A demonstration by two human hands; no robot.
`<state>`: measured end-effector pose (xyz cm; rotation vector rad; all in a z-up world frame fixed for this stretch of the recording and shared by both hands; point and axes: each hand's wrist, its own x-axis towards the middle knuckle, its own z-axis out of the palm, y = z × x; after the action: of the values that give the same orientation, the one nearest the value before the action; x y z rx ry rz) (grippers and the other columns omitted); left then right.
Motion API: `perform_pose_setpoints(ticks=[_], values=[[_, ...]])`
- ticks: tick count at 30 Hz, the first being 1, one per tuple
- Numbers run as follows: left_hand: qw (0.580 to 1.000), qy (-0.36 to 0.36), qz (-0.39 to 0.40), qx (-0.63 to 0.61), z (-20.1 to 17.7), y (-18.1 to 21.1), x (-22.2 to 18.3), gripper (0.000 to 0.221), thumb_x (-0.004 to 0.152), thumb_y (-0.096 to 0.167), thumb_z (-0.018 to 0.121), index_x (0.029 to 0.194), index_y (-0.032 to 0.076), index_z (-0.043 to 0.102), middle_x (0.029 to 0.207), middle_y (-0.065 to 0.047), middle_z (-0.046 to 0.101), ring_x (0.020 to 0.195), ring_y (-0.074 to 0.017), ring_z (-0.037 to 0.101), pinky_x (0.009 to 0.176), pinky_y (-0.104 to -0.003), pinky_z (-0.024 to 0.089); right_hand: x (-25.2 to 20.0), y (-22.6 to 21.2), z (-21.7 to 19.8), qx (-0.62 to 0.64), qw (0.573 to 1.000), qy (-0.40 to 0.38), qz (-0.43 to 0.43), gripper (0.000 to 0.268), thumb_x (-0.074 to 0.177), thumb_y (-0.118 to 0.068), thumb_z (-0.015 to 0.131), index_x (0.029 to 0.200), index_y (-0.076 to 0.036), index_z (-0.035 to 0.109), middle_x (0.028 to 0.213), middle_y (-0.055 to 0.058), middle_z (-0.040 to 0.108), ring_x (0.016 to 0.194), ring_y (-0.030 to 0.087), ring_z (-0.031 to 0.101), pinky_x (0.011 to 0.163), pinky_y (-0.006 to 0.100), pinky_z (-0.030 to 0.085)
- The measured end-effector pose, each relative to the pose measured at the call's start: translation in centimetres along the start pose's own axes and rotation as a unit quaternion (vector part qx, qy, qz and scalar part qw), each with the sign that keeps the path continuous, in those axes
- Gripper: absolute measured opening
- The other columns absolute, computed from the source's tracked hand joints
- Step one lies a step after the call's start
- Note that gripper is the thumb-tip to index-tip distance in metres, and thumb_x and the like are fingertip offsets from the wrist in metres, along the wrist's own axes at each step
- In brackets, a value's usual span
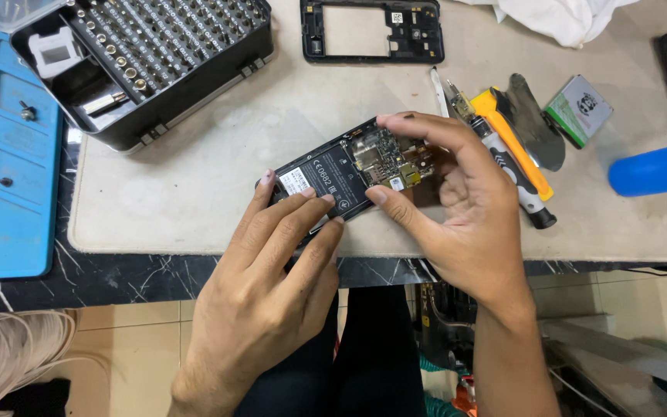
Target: The person holds a disassembled smartphone and carefully aligns the motherboard with the phone's internal frame. They press the components together to secure the connection and then rotate the device to inspect the assembly from different angles.
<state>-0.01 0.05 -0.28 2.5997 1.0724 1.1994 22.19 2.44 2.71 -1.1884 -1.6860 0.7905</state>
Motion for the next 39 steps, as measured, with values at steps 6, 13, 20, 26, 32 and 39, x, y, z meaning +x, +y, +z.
perform_pose_setpoints(ticks=[6,13,20,26,32,39], values=[[1.0,-0.006,-0.008,-0.003,-0.1,0.3,0.3,0.016,0.111,-0.002,0.065,0.123,-0.007,0.076,0.13,-0.025,0.076,0.12,-0.0447,0.076,0.128,-0.067,0.054,0.1,-0.2,0.0,-0.063,0.997,0.0,-0.036,0.043,0.109,-0.002,0.081,0.15,0.005,0.067,0.151,0.023,0.072,0.147,0.032,0.069,0.133,0.038,0.057],[0.999,-0.034,-0.001,0.012,-0.2,0.7,0.2,0.031,0.107,-0.008,0.062,0.136,-0.006,0.074,0.132,-0.026,0.073,0.122,-0.0437,0.075,0.131,-0.066,0.052,0.1,-0.4,-0.2,-0.084,0.996,0.008,-0.029,0.035,0.12,-0.013,0.065,0.151,0.001,0.069,0.15,0.02,0.073,0.145,0.031,0.071,0.123,0.037,0.06],[0.998,-0.046,-0.004,0.053,0.7,1.2,0.2,0.038,0.109,-0.007,0.059,0.144,-0.002,0.073,0.132,-0.025,0.068,0.12,-0.0433,0.073,0.133,-0.069,0.051,0.2,0.0,-0.7,-0.06,0.997,0.004,-0.051,0.037,0.123,-0.02,0.056,0.153,-0.002,0.068,0.15,0.017,0.074,0.148,0.032,0.07,0.131,0.044,0.055],[0.996,-0.052,-0.007,0.067,0.8,1.4,0.4,0.046,0.107,-0.006,0.057,0.148,0.002,0.073,0.131,-0.025,0.068,0.118,-0.0431,0.072,0.132,-0.067,0.052,0.1,0.7,-0.7,-0.041,0.997,0.007,-0.057,0.036,0.122,-0.016,0.058,0.155,-0.006,0.067,0.153,0.015,0.073,0.151,0.03,0.069,0.134,0.043,0.051],[0.997,-0.048,0.018,0.059,0.5,1.5,0.9,0.045,0.103,-0.008,0.058,0.145,-0.001,0.074,0.117,-0.025,0.068,0.117,-0.0385,0.071,0.13,-0.065,0.052,0.2,0.8,-0.8,-0.03,0.997,0.014,-0.073,0.037,0.117,-0.015,0.063,0.153,-0.006,0.069,0.153,0.013,0.074,0.148,0.029,0.071,0.131,0.042,0.052],[0.998,-0.042,0.024,0.029,-0.9,1.3,2.8,0.035,0.102,-0.001,0.063,0.134,0.001,0.077,0.101,-0.016,0.059,0.091,-0.0397,0.056,0.107,-0.055,0.058,0.4,1.1,-0.7,-0.035,0.995,0.031,-0.083,0.038,0.111,-0.011,0.066,0.148,-0.009,0.074,0.147,0.011,0.078,0.141,0.025,0.074,0.125,0.039,0.052]])
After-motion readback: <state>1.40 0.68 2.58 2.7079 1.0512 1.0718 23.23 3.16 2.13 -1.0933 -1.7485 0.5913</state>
